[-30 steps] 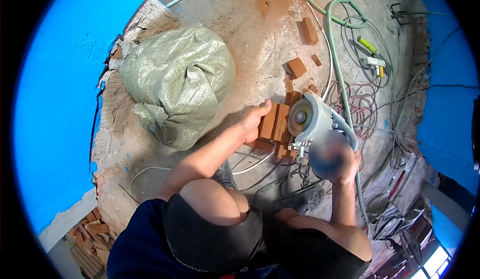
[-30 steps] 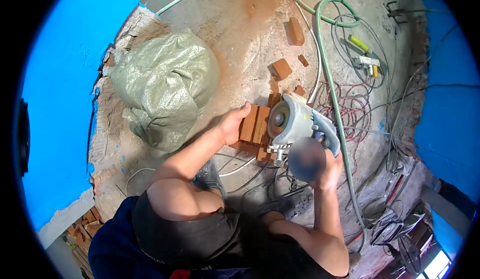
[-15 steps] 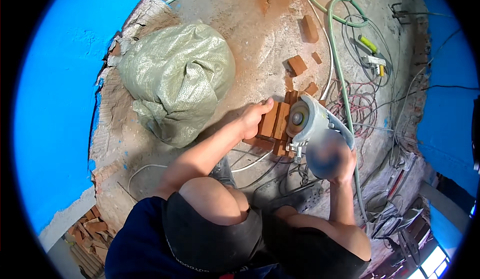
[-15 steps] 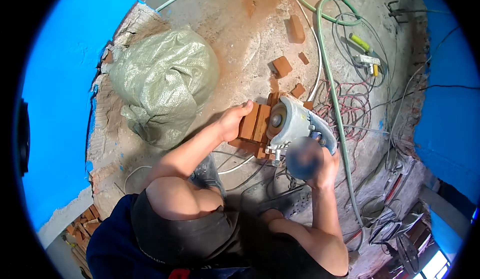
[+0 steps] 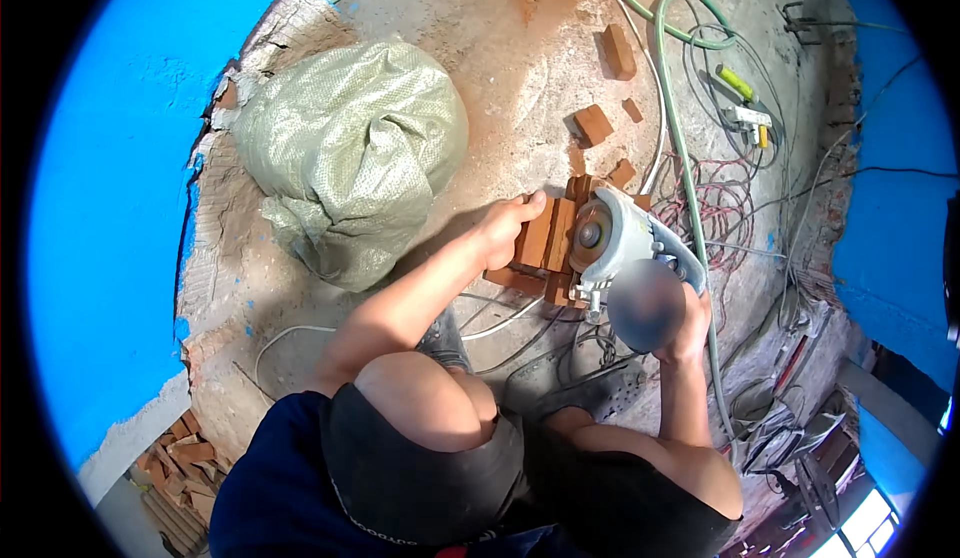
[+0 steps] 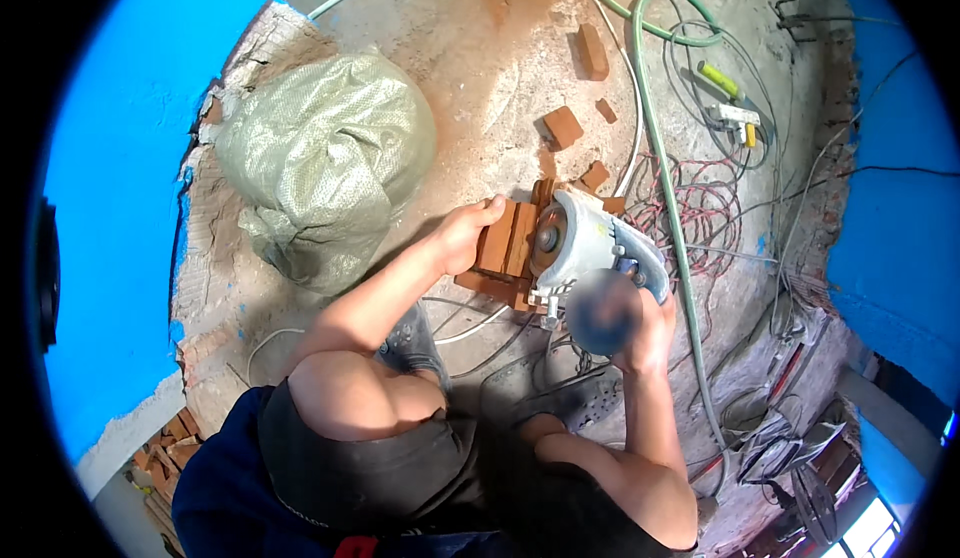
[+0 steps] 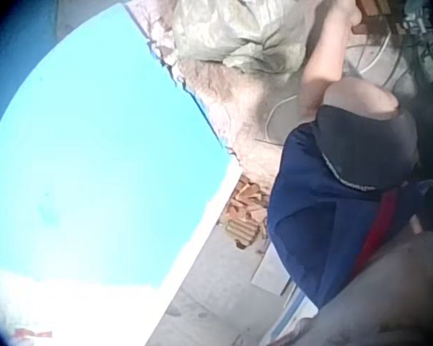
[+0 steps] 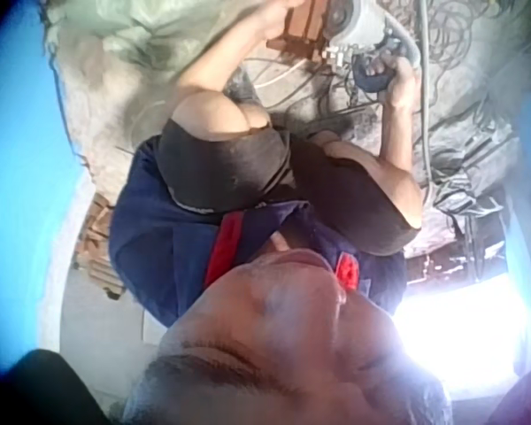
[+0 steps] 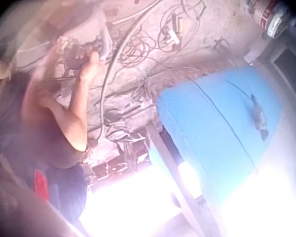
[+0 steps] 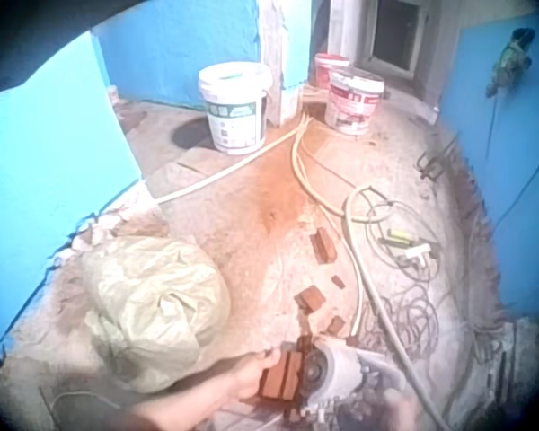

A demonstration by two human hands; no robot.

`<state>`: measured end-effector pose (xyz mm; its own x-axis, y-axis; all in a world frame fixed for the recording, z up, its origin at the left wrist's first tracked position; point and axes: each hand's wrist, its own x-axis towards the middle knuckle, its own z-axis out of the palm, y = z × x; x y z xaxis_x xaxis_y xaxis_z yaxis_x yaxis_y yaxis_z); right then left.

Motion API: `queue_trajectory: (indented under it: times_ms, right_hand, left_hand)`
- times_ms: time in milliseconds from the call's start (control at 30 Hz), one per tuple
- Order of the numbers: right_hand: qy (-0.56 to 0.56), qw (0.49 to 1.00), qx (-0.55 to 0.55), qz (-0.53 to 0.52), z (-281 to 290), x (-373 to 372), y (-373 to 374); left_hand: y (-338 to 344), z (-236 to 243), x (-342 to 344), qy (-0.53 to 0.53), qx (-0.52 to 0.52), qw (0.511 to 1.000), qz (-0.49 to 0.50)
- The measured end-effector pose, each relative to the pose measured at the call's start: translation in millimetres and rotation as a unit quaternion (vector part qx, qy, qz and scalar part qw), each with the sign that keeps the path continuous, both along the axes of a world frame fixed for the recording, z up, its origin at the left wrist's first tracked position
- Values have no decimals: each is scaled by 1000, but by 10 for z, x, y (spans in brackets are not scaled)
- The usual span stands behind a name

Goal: The person marks a brick with a pen, moves to another area, and uses a handheld power saw to cut the brick into several pieces.

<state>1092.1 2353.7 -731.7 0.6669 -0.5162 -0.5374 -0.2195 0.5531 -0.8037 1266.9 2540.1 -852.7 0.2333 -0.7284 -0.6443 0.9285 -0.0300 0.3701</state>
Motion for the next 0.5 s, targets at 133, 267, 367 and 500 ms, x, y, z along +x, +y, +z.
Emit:
queue_trajectory:
  times_ms: [133, 267, 367, 500]
  right_hand:
    - [32, 999, -5, -14, 1, -45, 1]
    - [37, 999, -1, -1, 26, -66, 19]
    - [37, 998, 32, -28, 87, -23, 54]
    - [68, 997, 41, -25, 172, -11, 108]
  left_hand:
    - [-7, -31, -3, 27, -12, 999, 17]
    - [-49, 30, -15, 10, -4, 1000, 26]
    - [-59, 42, -15, 16, -3, 1000, 19]
    - [-39, 57, 54, -11, 21, 999, 26]
